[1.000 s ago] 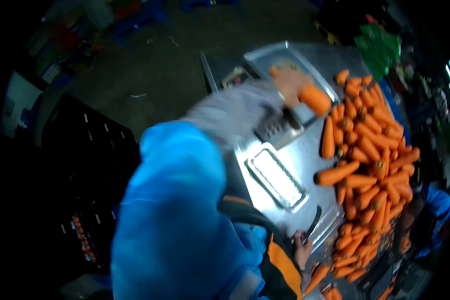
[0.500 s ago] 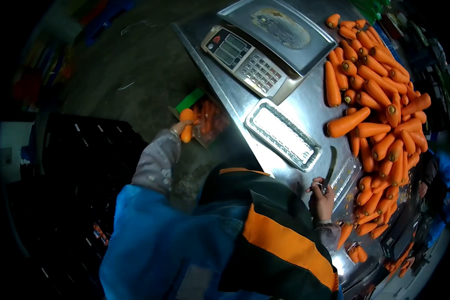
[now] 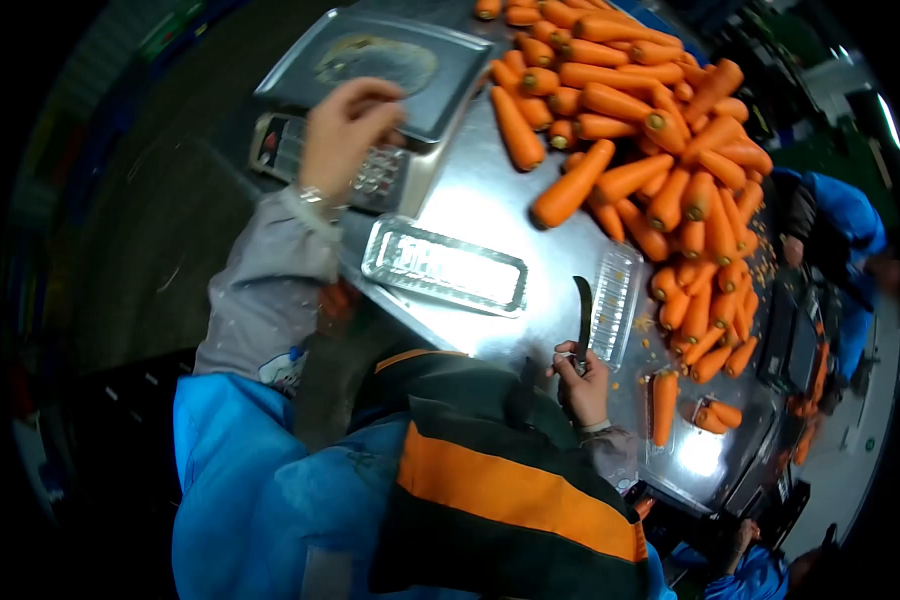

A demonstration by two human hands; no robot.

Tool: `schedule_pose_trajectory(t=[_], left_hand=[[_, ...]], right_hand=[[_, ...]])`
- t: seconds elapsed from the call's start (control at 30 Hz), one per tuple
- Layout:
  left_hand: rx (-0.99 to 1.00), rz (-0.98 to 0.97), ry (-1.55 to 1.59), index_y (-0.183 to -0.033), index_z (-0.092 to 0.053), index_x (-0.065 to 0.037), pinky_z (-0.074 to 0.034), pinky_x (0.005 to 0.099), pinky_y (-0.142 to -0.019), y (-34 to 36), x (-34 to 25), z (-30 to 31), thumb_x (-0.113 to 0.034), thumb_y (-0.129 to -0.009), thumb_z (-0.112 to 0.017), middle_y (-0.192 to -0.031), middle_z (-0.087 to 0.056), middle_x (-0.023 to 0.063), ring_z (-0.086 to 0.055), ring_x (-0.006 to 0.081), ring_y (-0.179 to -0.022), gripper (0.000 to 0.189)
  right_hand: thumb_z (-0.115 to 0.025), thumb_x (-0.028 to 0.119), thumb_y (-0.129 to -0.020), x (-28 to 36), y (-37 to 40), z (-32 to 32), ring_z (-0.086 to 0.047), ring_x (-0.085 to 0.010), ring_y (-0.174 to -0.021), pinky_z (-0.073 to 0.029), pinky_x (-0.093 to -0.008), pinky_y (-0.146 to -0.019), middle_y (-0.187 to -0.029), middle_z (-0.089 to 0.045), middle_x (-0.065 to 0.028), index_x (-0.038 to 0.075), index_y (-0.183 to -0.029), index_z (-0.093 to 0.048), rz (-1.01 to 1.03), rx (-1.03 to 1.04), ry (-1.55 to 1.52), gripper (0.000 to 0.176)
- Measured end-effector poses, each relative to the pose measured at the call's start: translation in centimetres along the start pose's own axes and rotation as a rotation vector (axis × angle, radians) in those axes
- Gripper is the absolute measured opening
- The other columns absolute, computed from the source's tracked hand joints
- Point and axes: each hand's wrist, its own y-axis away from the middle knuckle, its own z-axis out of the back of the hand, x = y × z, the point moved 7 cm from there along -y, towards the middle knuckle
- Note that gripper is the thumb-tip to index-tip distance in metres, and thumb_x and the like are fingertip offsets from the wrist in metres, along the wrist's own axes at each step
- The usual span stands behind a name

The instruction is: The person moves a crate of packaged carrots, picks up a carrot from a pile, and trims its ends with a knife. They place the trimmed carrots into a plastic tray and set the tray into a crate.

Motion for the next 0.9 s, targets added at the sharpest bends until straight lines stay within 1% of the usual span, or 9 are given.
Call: schedule_pose_trajectory(t=[0.13,0.23,0.3,0.43,0.5,0.53,0.7,0.83,0.9], left_hand=[[0.480,0.254,-0.243,-0.102,-0.055,-0.004,-0.047,0.0244,-0.058,-2.7,5.6,-16.5,-0.028,-0.076,-0.068,-0.082,-0.060,0.0074,-0.059,0.0139,-0.068,0.038],[0.429,0.115,-0.699,-0.124,-0.035,-0.002,-0.043,0.0391,-0.089,-3.4,15.6,-24.4,-0.038,-0.063,-0.076,-0.111,-0.055,0.0218,-0.055,0.0375,-0.101,0.082],[0.343,0.038,-1.003,-0.117,-0.042,0.002,-0.047,0.0374,-0.083,-2.2,14.6,-25.5,-0.041,-0.063,-0.075,-0.100,-0.059,0.0191,-0.059,0.0334,-0.093,0.076],[0.690,0.482,-0.608,-0.122,-0.041,0.004,-0.046,0.0383,-0.087,-2.0,14.0,-25.2,-0.034,-0.067,-0.073,-0.108,-0.055,0.0205,-0.057,0.0315,-0.098,0.074],[0.665,0.929,-0.084,-0.123,-0.040,0.004,-0.045,0.0399,-0.088,-0.4,15.7,-24.3,-0.029,-0.069,-0.072,-0.109,-0.053,0.0202,-0.056,0.0303,-0.099,0.071],[0.602,0.931,0.159,-0.122,-0.040,0.005,-0.046,0.0412,-0.088,0.0,15.3,-23.6,-0.025,-0.072,-0.069,-0.107,-0.053,0.0197,-0.056,0.0298,-0.099,0.065],[0.692,0.768,0.809,-0.122,-0.040,-0.002,-0.046,0.0414,-0.086,2.3,8.5,-14.6,-0.009,-0.070,-0.066,-0.104,-0.054,0.0155,-0.057,0.0280,-0.094,0.058],[0.619,0.287,-0.082,-0.114,-0.047,-0.004,-0.047,0.0400,-0.081,-1.4,5.6,-6.8,-0.007,-0.067,-0.069,-0.098,-0.057,0.0103,-0.059,0.0236,-0.088,0.052],[0.306,-0.104,-0.706,-0.112,-0.052,-0.008,-0.045,0.0406,-0.080,-5.3,2.7,-4.0,-0.009,-0.067,-0.069,-0.095,-0.060,0.0075,-0.058,0.0242,-0.086,0.048]], right_hand=[[-0.059,0.008,-0.085,-1.4,1.2,2.1,-0.042,-0.0017,-0.046,-0.028,-0.0179,-0.041,-0.065,-0.061,-0.0009,0.004,-0.096,-0.058,0.028,-0.118,-0.071,0.011],[-0.059,0.009,-0.085,-1.5,2.7,3.4,-0.043,-0.0020,-0.047,-0.029,-0.0177,-0.043,-0.066,-0.061,-0.0016,0.004,-0.096,-0.058,0.048,-0.211,-0.095,0.012],[-0.059,0.009,-0.085,-2.0,3.5,4.4,-0.045,-0.0023,-0.049,-0.030,-0.0175,-0.044,-0.066,-0.061,-0.0018,0.004,-0.097,-0.057,0.061,-0.257,-0.087,0.013],[-0.059,0.009,-0.085,-3.2,4.8,5.6,-0.048,-0.0046,-0.050,-0.034,-0.0173,-0.045,-0.066,-0.060,-0.0022,0.004,-0.098,-0.056,0.062,-0.356,-0.168,0.013],[-0.058,0.010,-0.085,-2.9,5.4,5.9,-0.048,-0.0055,-0.048,-0.036,-0.0182,-0.043,-0.066,-0.061,-0.0028,0.005,-0.098,-0.056,-0.014,-0.383,-0.160,0.014],[-0.058,0.010,-0.086,-2.9,5.6,5.8,-0.048,-0.0056,-0.048,-0.035,-0.0184,-0.043,-0.066,-0.061,-0.0029,0.004,-0.098,-0.056,-0.047,-0.395,-0.175,0.014],[-0.058,0.010,-0.085,-4.1,4.1,4.8,-0.044,-0.0058,-0.042,-0.033,-0.0191,-0.037,-0.065,-0.060,-0.0040,0.003,-0.098,-0.055,-0.077,-0.341,-0.178,0.014],[-0.058,0.010,-0.086,-4.3,2.1,3.9,-0.042,-0.0061,-0.039,-0.032,-0.0198,-0.035,-0.065,-0.060,-0.0049,0.003,-0.098,-0.055,-0.041,-0.243,-0.152,0.014],[-0.058,0.010,-0.086,-3.9,1.1,3.3,-0.042,-0.0062,-0.039,-0.032,-0.0198,-0.035,-0.065,-0.060,-0.0052,0.003,-0.098,-0.055,-0.035,-0.186,-0.150,0.014]])
